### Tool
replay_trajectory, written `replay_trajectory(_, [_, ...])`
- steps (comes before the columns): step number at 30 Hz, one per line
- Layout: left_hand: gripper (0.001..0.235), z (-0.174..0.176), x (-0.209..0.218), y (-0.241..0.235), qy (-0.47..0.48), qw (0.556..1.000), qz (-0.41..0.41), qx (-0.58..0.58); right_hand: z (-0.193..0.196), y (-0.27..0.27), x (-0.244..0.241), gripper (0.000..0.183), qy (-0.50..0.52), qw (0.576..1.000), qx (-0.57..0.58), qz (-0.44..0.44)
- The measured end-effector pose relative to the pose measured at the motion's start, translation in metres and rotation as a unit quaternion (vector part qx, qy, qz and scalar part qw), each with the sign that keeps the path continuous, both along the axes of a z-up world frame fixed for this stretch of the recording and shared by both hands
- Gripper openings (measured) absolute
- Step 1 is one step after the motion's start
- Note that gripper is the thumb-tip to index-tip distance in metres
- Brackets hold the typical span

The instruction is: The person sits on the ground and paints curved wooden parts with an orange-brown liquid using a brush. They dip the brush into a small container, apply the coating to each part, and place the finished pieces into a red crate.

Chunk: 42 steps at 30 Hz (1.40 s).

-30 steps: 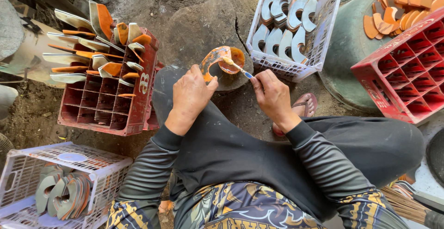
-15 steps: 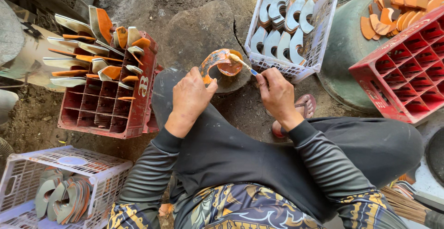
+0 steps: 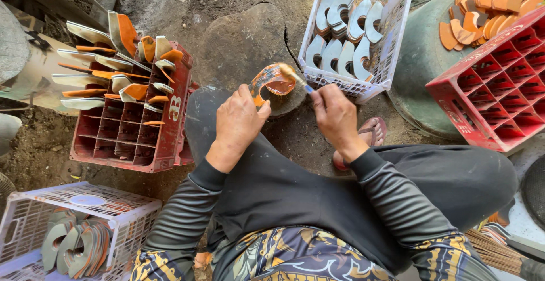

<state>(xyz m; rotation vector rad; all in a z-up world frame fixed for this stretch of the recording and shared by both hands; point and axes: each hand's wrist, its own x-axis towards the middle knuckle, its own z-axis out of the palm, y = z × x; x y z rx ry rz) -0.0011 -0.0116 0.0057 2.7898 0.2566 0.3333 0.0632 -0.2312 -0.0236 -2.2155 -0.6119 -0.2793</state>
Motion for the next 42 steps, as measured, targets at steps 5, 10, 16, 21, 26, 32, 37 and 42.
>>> replay_trajectory(5, [0.045,0.0,-0.002,-0.003,-0.011,1.0,-0.019,0.002,-0.002,0.008,-0.004,0.021,0.001,0.999,0.019,0.033])
replay_trajectory(10, [0.046,0.001,-0.002,-0.007,-0.015,0.999,-0.025,0.032,0.001,0.007,0.0,0.021,-0.003,1.0,0.024,0.006])
replay_trajectory(16, [0.046,-0.001,-0.005,-0.007,-0.012,0.999,-0.022,0.043,-0.004,0.005,-0.005,0.023,0.01,1.0,0.017,0.0])
replay_trajectory(21, [0.047,0.0,-0.004,-0.006,-0.023,0.998,-0.018,0.047,-0.001,0.002,0.002,0.021,0.008,1.0,0.024,0.006])
replay_trajectory(26, [0.047,-0.002,-0.006,-0.005,-0.022,0.998,-0.023,0.049,0.0,0.006,-0.008,0.019,0.013,1.0,0.017,-0.005])
replay_trajectory(32, [0.045,-0.007,-0.005,-0.007,-0.002,0.999,-0.025,0.04,0.004,0.009,-0.008,0.02,0.013,0.999,0.0,0.032])
replay_trajectory(37, [0.045,-0.007,-0.006,-0.005,-0.007,0.999,-0.029,0.046,0.001,0.006,-0.005,0.022,0.019,1.0,0.003,-0.001])
replay_trajectory(42, [0.044,-0.009,-0.007,-0.004,-0.009,0.999,-0.025,0.023,-0.002,0.008,-0.011,0.022,0.016,0.999,-0.001,0.028])
